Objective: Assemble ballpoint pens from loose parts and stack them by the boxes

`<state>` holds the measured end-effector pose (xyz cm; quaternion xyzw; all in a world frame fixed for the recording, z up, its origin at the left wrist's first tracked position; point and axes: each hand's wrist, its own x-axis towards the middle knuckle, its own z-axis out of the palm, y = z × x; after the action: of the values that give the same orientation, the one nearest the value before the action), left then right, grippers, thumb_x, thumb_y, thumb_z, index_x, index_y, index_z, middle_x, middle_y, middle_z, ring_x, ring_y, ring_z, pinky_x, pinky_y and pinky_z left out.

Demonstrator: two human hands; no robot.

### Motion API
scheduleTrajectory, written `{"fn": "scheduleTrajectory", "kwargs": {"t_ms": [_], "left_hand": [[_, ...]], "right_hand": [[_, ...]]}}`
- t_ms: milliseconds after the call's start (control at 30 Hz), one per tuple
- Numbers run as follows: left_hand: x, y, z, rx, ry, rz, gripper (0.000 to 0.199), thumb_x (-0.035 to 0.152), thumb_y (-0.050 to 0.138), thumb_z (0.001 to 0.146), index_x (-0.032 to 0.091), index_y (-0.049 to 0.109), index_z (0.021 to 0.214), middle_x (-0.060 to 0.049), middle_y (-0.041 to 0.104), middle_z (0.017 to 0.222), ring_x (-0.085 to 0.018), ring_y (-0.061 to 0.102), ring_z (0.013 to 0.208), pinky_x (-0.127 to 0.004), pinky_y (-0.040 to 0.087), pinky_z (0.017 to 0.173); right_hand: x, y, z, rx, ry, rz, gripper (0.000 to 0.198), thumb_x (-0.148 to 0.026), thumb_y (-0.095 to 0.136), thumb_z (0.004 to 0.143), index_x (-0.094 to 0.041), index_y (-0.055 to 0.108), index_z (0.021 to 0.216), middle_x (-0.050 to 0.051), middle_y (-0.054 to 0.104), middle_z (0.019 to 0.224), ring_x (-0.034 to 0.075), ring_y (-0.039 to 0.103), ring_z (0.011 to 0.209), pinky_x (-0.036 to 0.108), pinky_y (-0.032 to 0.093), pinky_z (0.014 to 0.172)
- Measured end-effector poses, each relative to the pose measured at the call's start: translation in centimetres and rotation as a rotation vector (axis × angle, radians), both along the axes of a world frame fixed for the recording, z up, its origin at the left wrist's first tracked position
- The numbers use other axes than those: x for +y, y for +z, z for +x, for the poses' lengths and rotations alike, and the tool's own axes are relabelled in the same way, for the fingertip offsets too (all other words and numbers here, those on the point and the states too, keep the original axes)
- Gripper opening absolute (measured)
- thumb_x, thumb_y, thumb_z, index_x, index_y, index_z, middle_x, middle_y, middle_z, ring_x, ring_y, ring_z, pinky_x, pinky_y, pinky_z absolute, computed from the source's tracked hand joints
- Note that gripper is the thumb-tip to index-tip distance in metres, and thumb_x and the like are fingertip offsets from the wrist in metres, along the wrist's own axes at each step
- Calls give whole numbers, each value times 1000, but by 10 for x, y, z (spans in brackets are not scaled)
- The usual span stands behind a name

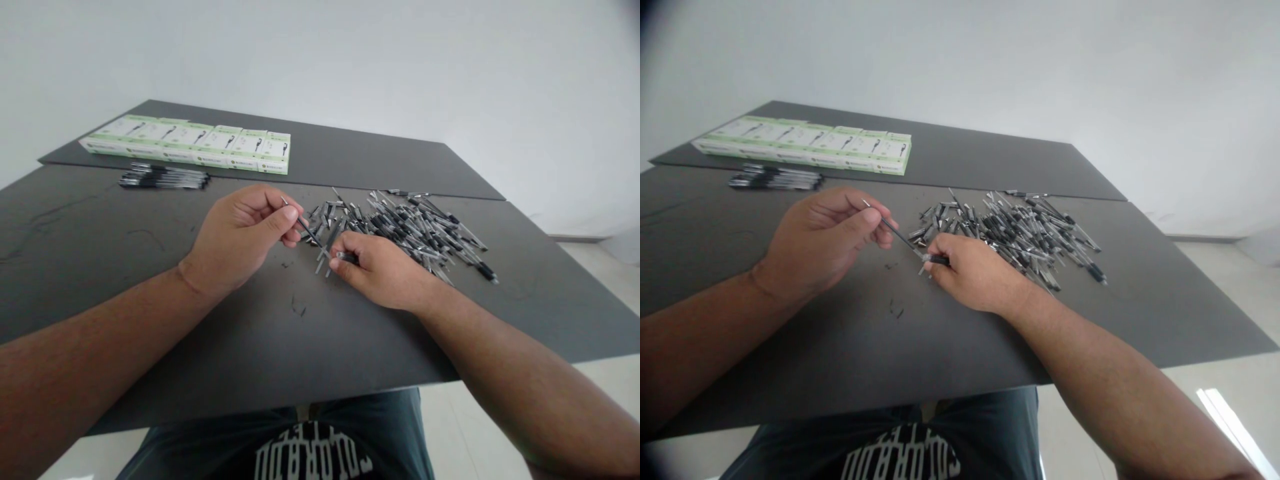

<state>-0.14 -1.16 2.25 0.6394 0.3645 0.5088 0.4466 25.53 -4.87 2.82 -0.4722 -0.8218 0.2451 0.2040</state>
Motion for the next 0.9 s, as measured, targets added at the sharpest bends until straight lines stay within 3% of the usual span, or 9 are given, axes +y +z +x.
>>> {"fn": "scheduleTrajectory", "kwargs": {"t_ms": [300, 533, 900], "left_hand": [[5, 9, 0, -122, 111, -27, 26, 48, 89, 96, 28, 73, 90, 1, 80, 88, -14, 68, 67, -35, 61, 69], [10, 9, -2, -200, 164, -52, 24, 46, 89, 97, 29, 72, 91, 1, 82, 92, -15, 68, 69, -36, 59, 69], [10, 7, -1, -163, 173, -43, 31, 53, 88, 98, 28, 70, 96, -1, 85, 99, -14, 71, 70, -34, 61, 68]], "right_hand": [[1, 2, 5, 23, -52, -6, 18, -38, 72, 100, -26, 65, 111, 2, 76, 97, 21, 63, 81, 35, 46, 78], [2, 1, 11, 23, -2, 53, 20, -37, 49, 116, -26, 65, 114, 6, 76, 103, 25, 70, 94, 40, 51, 88], [3, 4, 10, -52, 8, 43, 23, -36, 49, 116, -25, 68, 110, 8, 79, 102, 26, 73, 94, 39, 50, 86]]}}
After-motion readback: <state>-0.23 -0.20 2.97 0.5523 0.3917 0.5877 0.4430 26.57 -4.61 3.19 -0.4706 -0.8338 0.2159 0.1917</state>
